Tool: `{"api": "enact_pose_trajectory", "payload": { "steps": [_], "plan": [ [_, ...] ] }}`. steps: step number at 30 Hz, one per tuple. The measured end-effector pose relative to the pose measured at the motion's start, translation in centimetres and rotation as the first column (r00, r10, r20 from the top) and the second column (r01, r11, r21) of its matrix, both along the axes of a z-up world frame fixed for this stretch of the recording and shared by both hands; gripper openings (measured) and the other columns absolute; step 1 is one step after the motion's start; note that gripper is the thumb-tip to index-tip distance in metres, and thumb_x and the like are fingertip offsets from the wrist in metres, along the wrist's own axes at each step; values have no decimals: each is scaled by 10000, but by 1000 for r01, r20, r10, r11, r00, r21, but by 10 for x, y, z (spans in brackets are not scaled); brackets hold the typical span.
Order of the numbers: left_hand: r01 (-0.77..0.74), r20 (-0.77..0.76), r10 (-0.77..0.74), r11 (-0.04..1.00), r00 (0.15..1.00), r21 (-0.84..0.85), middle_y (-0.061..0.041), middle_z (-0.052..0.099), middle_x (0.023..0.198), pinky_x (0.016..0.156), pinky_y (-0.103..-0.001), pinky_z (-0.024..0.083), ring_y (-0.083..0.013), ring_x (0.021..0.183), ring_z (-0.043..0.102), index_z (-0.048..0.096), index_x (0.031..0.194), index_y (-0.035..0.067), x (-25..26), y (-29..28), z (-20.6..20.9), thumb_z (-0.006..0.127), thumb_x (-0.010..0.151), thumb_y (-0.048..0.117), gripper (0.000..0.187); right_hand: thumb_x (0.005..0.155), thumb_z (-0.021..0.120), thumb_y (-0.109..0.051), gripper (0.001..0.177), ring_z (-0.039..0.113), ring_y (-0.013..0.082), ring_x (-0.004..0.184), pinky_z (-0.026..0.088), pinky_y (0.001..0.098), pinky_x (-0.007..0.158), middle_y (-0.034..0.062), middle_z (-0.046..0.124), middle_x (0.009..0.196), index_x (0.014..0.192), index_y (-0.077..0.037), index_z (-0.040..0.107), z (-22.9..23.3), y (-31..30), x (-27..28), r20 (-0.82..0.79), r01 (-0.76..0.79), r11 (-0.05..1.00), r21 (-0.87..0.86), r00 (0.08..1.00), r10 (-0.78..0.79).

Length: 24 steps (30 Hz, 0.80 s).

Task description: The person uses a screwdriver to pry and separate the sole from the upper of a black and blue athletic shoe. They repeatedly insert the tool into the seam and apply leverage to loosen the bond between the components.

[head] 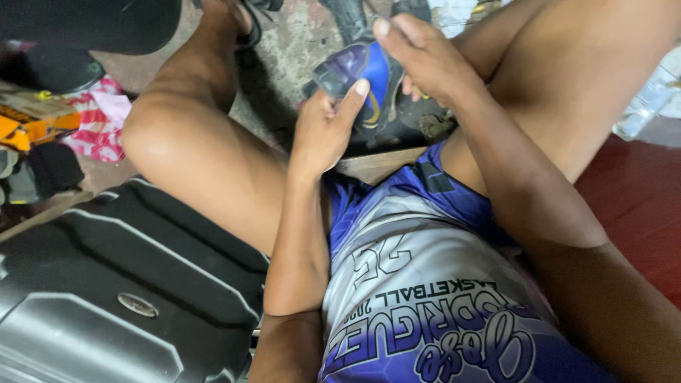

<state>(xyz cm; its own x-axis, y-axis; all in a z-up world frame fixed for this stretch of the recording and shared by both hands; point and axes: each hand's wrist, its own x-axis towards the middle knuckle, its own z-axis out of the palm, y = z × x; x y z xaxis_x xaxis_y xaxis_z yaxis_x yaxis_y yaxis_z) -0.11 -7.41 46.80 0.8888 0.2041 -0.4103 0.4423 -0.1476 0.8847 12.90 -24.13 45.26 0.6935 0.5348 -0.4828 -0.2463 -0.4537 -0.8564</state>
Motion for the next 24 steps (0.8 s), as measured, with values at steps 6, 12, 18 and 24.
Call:
{"api": "enact_pose_trajectory", "payload": {
  "steps": [6, 12, 18, 24],
  "plan": [
    [203, 39, -251, 855, 967, 478, -187, 713, 778, 713, -496, 533, -394, 769, 695, 762, 935, 67, -2, 4, 20, 690, 958, 515, 455, 1031, 472, -646, 625, 537, 106, 485, 442, 277, 391, 44, 547, 719, 1028, -33, 598, 2, 1, -2, 18, -55, 994, -93, 998, 57],
    [152, 0, -178, 843, 984, 517, -180, 703, 713, 700, -511, 521, -393, 702, 689, 753, 818, 58, 1, 3, 19, 707, 927, 506, 463, 1023, 425, -641, 594, 566, 87, 509, 459, 254, 394, 0, 643, 793, 1102, -84, 618, -7, 3, -4, -68, -4, 999, 51, 998, 8],
    [-18, 134, -62, 850, 989, 527, -191, 693, 741, 681, -511, 505, -398, 705, 673, 756, 877, 49, 2, 14, 0, 710, 938, 459, 418, 1088, 452, -497, 537, 590, 106, 505, 470, 275, 414, 6, 652, 909, 1157, 13, 604, -17, 8, -5, -22, 62, 996, 61, 998, -61],
    [46, -35, -30, 688, 999, 725, -229, 677, 723, 714, -544, 499, -434, 735, 659, 706, 700, 6, 10, 45, -54, 748, 919, 511, 552, 1062, 585, -136, 396, 610, 87, 571, 495, 253, 484, 56, 691, 1020, 1438, -17, 561, -5, 10, -4, 57, 36, 994, 99, 997, -42]
  ]
}}
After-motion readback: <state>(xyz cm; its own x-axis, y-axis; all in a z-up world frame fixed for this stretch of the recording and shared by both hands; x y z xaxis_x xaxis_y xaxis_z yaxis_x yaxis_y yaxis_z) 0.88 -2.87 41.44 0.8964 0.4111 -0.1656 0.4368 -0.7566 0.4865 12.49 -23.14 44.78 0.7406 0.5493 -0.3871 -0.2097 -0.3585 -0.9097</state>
